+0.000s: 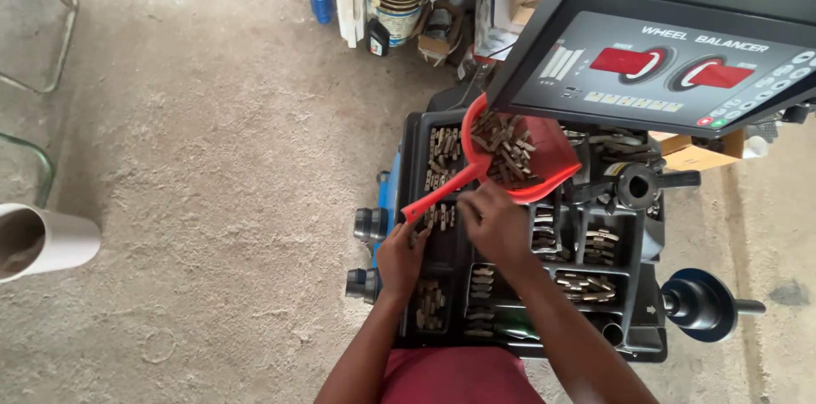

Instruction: The person picks up small metal wheel weights from a tray and places them into a red dustpan. The person repeatedly transfers weights from the tray to the dustpan using both hands.

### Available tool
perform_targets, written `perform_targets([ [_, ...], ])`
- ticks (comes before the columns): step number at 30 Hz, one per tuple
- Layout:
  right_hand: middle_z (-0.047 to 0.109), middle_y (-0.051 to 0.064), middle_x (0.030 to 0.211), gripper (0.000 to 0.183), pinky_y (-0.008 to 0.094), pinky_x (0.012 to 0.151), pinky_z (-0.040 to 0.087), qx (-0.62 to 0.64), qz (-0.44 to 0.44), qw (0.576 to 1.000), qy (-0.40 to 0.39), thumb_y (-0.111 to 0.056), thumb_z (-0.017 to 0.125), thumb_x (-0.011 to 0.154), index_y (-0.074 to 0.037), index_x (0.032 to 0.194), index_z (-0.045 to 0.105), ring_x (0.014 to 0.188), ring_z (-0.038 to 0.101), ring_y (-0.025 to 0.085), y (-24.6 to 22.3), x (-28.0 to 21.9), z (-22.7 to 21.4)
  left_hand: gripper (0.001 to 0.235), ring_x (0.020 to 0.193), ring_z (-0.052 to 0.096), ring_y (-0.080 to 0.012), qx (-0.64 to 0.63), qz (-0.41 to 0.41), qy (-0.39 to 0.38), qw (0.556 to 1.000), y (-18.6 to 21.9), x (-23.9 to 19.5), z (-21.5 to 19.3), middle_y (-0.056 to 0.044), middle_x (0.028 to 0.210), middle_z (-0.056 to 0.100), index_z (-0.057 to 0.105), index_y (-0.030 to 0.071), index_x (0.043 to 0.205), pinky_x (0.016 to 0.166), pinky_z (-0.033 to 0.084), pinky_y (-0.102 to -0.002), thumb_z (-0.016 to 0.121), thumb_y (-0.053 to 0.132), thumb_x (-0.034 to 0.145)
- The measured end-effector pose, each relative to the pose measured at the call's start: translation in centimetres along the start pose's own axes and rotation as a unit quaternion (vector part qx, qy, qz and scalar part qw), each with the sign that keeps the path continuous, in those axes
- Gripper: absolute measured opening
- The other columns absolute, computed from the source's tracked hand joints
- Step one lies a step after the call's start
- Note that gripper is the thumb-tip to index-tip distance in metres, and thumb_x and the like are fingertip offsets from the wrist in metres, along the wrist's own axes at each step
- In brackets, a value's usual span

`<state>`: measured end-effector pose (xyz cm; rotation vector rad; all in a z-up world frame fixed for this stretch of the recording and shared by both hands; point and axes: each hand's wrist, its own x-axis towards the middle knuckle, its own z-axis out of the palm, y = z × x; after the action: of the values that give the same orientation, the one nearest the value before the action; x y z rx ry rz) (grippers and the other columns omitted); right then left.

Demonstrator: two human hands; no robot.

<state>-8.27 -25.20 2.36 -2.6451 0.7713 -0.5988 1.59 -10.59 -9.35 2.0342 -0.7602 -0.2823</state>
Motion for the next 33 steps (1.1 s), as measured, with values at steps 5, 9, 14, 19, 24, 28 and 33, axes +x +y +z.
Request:
perform_targets([
  [5, 0.068, 0.004, 0.108, 0.012, 0.043, 0.094, 0.054, -0.039, 0.030, 0.995, 0.086, -0.021, 0.074, 0.096, -0.013, 0.105, 0.073, 0.109, 0.065, 0.029, 5.5, 4.1, -0.8, 0.041, 0.061, 0.063, -0.0251, -0.006, 0.006, 0.003, 1.000, -1.0, -0.5, 0.7, -0.005, 0.073, 0.061, 0.074, 0.021, 0.124, 0.057, 0.049, -0.041, 0.082, 0.026, 0.084],
  [9, 0.061, 0.012, 0.125, 0.052, 0.054, 0.094, 0.044, -0.163, 0.043, 0.986, 0.017, -0.025, 0.082, 0.076, -0.006, 0.124, 0.070, 0.119, 0.053, 0.037, 6.5, 7.8, -0.7, 0.042, 0.062, 0.064, -0.0242, -0.001, 0.018, 0.019, 1.000, -1.3, -0.2, 0.8, -0.005, 0.075, 0.063, 0.074, 0.019, 0.124, 0.058, 0.050, -0.040, 0.082, 0.029, 0.083],
  [14, 0.058, 0.014, 0.131, 0.051, 0.051, 0.106, 0.043, -0.098, 0.056, 0.993, -0.021, -0.028, 0.083, 0.079, -0.007, 0.122, 0.068, 0.126, 0.050, 0.038, 9.7, 8.0, 0.6, 0.041, 0.064, 0.065, -0.0278, 0.019, 0.000, 0.000, 1.000, -1.3, -0.3, 0.3, -0.007, 0.074, 0.063, 0.074, 0.017, 0.121, 0.057, 0.049, -0.043, 0.081, 0.033, 0.084],
  [19, 0.064, 0.012, 0.121, 0.027, 0.055, 0.104, 0.042, -0.103, 0.169, 0.980, 0.023, -0.026, 0.078, 0.091, -0.010, 0.112, 0.073, 0.131, 0.053, 0.035, 12.8, 7.3, 1.9, 0.037, 0.067, 0.065, -0.0328, 0.040, -0.003, 0.000, 0.999, -1.1, -0.3, 0.2, -0.010, 0.076, 0.064, 0.074, 0.014, 0.116, 0.058, 0.048, -0.046, 0.080, 0.034, 0.086],
  [24, 0.067, 0.010, 0.113, 0.019, 0.056, 0.105, 0.039, -0.098, 0.182, 0.976, 0.072, -0.021, 0.079, 0.082, -0.012, 0.098, 0.073, 0.125, 0.054, 0.032, 11.1, 8.0, 1.1, 0.036, 0.064, 0.064, -0.0304, 0.021, 0.008, 0.000, 1.000, -0.5, -0.1, 0.0, -0.010, 0.076, 0.064, 0.074, 0.012, 0.115, 0.057, 0.048, -0.044, 0.080, 0.031, 0.085],
  [28, 0.073, 0.000, 0.105, 0.011, 0.051, 0.114, 0.037, -0.015, 0.227, 0.974, 0.000, -0.022, 0.073, 0.091, -0.017, 0.100, 0.072, 0.113, 0.066, 0.023, 10.3, 7.7, 1.0, 0.039, 0.061, 0.063, -0.0287, 0.015, -0.030, -0.010, 0.999, -0.1, -0.1, -0.3, -0.010, 0.073, 0.065, 0.075, 0.012, 0.116, 0.056, 0.047, -0.044, 0.081, 0.029, 0.082],
  [33, 0.068, 0.009, 0.112, 0.026, 0.053, 0.103, 0.041, -0.008, 0.098, 0.988, 0.118, -0.017, 0.078, 0.085, -0.013, 0.110, 0.072, 0.118, 0.058, 0.035, 12.3, 6.2, 2.4, 0.037, 0.064, 0.064, -0.0305, 0.015, -0.015, 0.010, 1.000, -0.4, -0.2, -0.1, -0.011, 0.077, 0.067, 0.074, 0.010, 0.114, 0.057, 0.048, -0.043, 0.082, 0.031, 0.084],
])
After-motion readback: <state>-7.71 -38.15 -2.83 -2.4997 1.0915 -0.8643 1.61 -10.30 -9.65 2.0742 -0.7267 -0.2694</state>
